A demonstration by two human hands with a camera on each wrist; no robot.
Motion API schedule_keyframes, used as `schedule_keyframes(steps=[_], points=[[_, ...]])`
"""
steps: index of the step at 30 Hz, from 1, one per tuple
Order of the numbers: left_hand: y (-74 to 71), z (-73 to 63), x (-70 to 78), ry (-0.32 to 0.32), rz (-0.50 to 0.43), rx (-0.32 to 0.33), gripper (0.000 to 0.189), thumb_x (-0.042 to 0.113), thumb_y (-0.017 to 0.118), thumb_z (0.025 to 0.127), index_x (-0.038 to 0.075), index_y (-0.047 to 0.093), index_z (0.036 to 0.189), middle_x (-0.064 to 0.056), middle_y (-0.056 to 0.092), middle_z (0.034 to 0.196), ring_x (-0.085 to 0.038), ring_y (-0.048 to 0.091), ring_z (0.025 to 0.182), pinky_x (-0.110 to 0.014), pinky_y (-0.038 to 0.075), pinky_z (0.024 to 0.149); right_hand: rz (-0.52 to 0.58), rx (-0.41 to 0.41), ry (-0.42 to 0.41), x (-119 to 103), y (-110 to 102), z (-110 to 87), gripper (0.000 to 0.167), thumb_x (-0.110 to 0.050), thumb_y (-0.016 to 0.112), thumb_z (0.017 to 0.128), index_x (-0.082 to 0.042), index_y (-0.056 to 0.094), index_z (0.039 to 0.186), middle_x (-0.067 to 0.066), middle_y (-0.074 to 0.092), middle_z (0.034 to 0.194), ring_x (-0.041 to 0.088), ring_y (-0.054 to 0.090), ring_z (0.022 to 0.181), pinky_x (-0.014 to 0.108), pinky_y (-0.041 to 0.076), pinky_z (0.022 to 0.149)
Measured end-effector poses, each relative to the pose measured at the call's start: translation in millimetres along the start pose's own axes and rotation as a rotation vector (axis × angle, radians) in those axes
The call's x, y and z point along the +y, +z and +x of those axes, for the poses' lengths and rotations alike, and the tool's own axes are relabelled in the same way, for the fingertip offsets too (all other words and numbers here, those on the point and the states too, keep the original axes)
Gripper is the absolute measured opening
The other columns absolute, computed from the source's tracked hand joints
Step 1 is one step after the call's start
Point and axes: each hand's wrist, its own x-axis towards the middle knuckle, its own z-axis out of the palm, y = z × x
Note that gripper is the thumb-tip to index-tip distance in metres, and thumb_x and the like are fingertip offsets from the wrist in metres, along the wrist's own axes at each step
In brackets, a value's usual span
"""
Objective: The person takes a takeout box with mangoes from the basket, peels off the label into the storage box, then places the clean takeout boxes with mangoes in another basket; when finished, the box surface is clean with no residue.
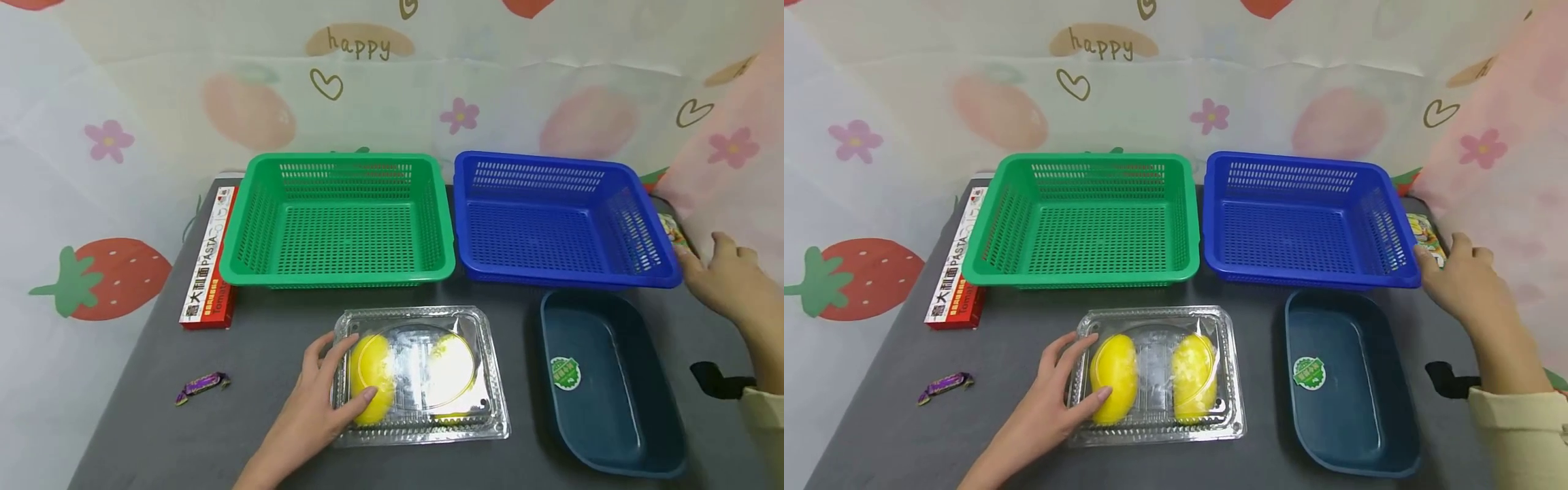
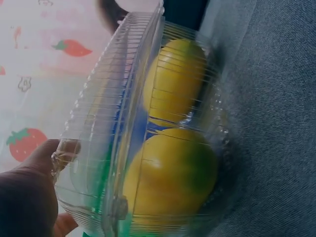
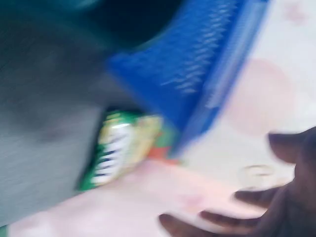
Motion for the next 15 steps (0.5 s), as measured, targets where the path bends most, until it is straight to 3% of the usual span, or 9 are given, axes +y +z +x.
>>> schedule_keyframes(steps=[4, 7, 10, 13, 15], points=[[1.3, 1.6, -2.2, -0.014, -0.037, -0.010, 0.074, 0.056, 0.066, 0.083, 0.039, 0.031, 0.146, -0.005, 0.012, 0.155, -0.040, 0.047, 0.124, -0.054, 0.048, 0.082, 0.052, -0.086, -0.175, 22.9, 18.9, 34.5, 0.081, -0.048, 0.020, 0.101, 0.014, -0.010, 0.144, 0.055, 0.007, 0.131, 0.068, 0.022, 0.110, 0.076, 0.027, 0.087], [2.1, 2.5, -2.7, -0.016, -0.049, -0.010, 0.073, 0.056, 0.066, 0.084, 0.040, 0.031, 0.146, -0.005, 0.011, 0.156, -0.040, 0.042, 0.128, -0.058, 0.046, 0.087, 0.084, -0.151, -0.275, 33.2, 32.4, 48.4, 0.077, -0.043, 0.019, 0.103, 0.013, -0.014, 0.144, 0.053, 0.007, 0.136, 0.068, 0.020, 0.117, 0.076, 0.023, 0.090], [2.9, 2.9, -2.6, -0.012, -0.057, -0.004, 0.072, 0.056, 0.065, 0.084, 0.038, 0.032, 0.146, -0.009, 0.012, 0.155, -0.042, 0.037, 0.132, -0.062, 0.042, 0.090, 0.122, -0.215, -0.303, 38.0, 40.5, 53.5, 0.076, -0.043, 0.015, 0.104, 0.009, -0.023, 0.143, 0.050, -0.004, 0.140, 0.069, 0.008, 0.126, 0.076, 0.014, 0.097], [3.6, 2.5, -2.2, -0.021, -0.076, -0.006, 0.073, 0.056, 0.064, 0.085, 0.040, 0.030, 0.147, -0.013, 0.015, 0.154, -0.044, 0.036, 0.131, -0.064, 0.041, 0.091, 0.164, -0.228, -0.298, 37.1, 44.6, 53.7, 0.074, -0.043, 0.013, 0.104, 0.005, -0.027, 0.142, 0.048, -0.011, 0.142, 0.067, 0.000, 0.129, 0.076, 0.010, 0.098], [4.0, 1.9, -2.8, -0.030, -0.102, -0.005, 0.074, 0.055, 0.063, 0.086, 0.042, 0.025, 0.148, -0.014, 0.017, 0.153, -0.044, 0.036, 0.132, -0.065, 0.040, 0.092, 0.171, -0.195, -0.310, 33.9, 46.5, 54.4, 0.072, -0.042, 0.014, 0.104, 0.003, -0.026, 0.144, 0.048, -0.010, 0.142, 0.067, 0.000, 0.129, 0.076, 0.010, 0.098]])
